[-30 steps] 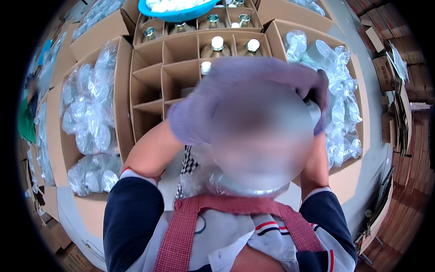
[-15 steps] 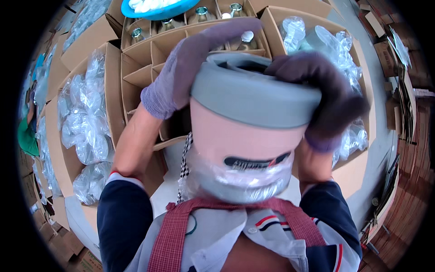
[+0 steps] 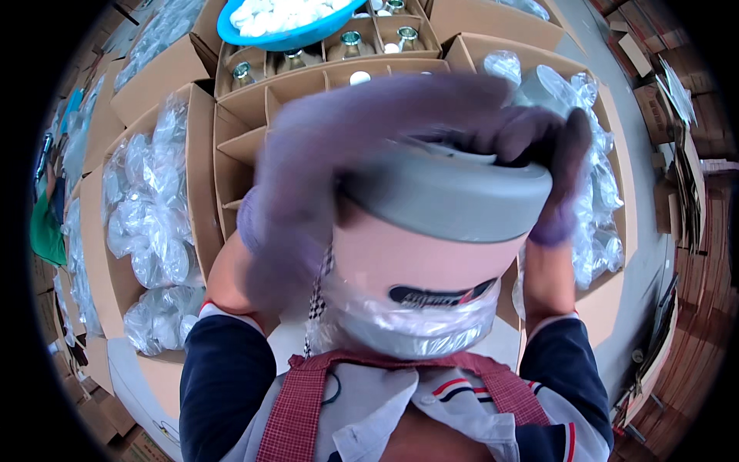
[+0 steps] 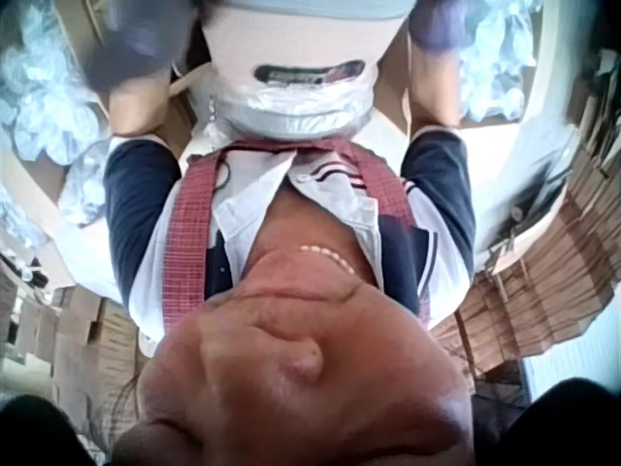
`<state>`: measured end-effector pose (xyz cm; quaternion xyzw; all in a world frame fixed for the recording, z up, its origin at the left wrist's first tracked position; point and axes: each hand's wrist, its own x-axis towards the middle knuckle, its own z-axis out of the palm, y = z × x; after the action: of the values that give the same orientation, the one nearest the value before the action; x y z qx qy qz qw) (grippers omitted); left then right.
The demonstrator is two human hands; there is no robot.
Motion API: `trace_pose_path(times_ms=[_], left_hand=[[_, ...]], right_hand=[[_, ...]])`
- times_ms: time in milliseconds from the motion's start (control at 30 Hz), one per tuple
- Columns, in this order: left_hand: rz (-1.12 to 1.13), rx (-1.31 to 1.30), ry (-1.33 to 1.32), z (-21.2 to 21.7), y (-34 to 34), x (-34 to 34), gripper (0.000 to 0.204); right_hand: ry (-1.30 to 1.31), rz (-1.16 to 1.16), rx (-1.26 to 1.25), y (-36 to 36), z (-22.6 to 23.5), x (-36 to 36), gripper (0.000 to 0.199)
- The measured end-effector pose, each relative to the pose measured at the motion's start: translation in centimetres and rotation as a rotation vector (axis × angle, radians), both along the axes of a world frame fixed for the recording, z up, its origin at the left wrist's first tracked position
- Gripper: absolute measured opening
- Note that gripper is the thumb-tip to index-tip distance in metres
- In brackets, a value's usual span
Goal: The person sits on the floor in a warehouse and packs small kitchen appliances into a cardboard box. They repeatedly pick up a container, insert a glass jar, place a lid on top, wrap the unit in a plastic bag, and place it into a compartmentalized box. The process is repeated for multiple units until the box is full, after which the person closes the box flaps.
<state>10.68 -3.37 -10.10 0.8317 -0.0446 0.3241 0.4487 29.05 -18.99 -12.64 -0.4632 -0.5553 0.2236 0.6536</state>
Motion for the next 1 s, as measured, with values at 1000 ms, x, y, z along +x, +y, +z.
trace_pose_path(times_ms=[1000], left_hand=[[0.654,0.732,0.418,-12.5,13.9,10.4,0.054]], right_hand=[[-0.197,-1.003,-0.423,1.0,-15.6,4.2,0.054]])
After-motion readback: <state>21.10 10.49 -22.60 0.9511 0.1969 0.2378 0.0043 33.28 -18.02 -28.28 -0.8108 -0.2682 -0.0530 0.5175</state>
